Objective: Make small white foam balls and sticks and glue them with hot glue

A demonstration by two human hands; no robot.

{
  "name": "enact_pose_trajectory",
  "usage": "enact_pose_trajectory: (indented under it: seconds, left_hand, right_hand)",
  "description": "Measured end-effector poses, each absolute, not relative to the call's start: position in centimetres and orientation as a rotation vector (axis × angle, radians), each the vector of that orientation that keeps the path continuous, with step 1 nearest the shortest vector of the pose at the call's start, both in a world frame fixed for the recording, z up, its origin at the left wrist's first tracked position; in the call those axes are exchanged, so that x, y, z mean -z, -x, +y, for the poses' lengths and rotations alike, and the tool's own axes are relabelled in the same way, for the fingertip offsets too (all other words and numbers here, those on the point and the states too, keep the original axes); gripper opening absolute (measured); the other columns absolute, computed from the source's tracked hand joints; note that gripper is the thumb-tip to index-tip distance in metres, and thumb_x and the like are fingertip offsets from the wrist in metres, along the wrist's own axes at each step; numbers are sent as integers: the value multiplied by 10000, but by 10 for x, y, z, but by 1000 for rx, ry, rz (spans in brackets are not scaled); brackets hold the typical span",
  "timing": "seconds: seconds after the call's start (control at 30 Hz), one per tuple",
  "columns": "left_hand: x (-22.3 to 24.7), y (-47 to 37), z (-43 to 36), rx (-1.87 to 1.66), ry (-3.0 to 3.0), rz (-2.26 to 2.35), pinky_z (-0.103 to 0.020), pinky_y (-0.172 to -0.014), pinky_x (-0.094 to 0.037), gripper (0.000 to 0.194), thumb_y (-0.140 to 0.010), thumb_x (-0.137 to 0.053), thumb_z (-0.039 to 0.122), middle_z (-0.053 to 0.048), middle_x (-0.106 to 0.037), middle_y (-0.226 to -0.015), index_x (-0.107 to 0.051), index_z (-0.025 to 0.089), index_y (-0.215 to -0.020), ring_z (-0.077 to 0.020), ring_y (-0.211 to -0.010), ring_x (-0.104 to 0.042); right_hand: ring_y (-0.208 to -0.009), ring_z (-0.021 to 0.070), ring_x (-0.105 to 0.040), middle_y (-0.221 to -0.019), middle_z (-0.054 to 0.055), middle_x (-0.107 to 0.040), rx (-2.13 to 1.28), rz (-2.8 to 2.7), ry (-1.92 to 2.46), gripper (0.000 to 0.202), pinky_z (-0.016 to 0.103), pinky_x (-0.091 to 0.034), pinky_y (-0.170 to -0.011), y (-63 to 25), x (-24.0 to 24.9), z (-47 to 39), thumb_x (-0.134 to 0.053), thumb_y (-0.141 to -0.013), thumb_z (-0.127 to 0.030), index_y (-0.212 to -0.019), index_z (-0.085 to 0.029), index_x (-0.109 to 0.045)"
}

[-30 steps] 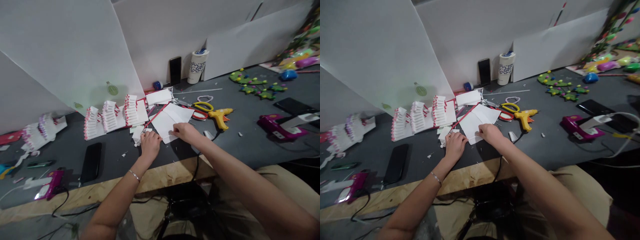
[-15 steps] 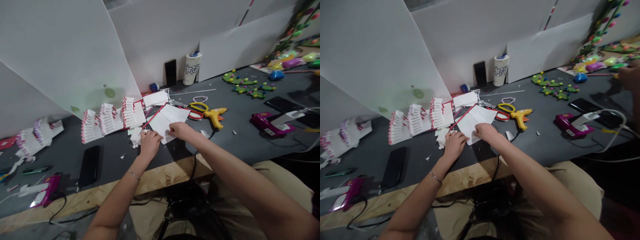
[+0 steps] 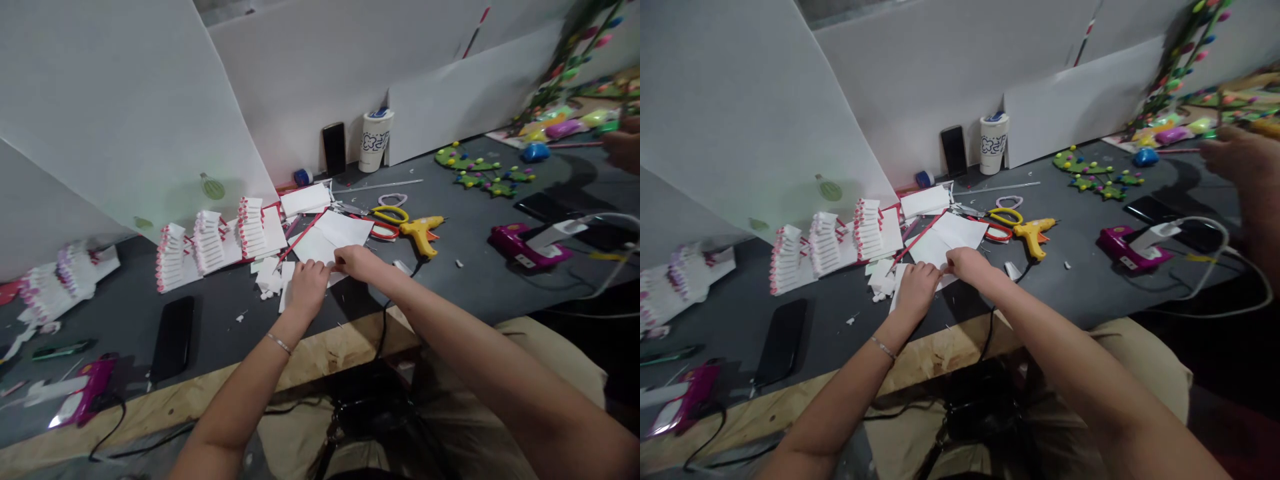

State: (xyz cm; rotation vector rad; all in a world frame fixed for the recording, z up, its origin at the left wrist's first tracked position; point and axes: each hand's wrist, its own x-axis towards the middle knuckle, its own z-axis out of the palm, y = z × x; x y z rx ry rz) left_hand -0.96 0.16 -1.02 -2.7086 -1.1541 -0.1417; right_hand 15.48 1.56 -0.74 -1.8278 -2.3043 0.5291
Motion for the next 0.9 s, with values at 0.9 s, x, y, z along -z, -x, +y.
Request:
enact_pose_trajectory:
  seconds: [0.9]
  left_hand:
    - [24,-2,7,687,2932,-1408,-323,-789,-446,143,-917,-511,203,-45,-594,-829,-629,180,-841,-189,-846,-527]
  right_hand:
    - [-870,220,-509,-891,103,-624,-236,-2367,1420,190,305,-379,-756,-195,26,-6,-481,-925,-187,-888,-165,-667]
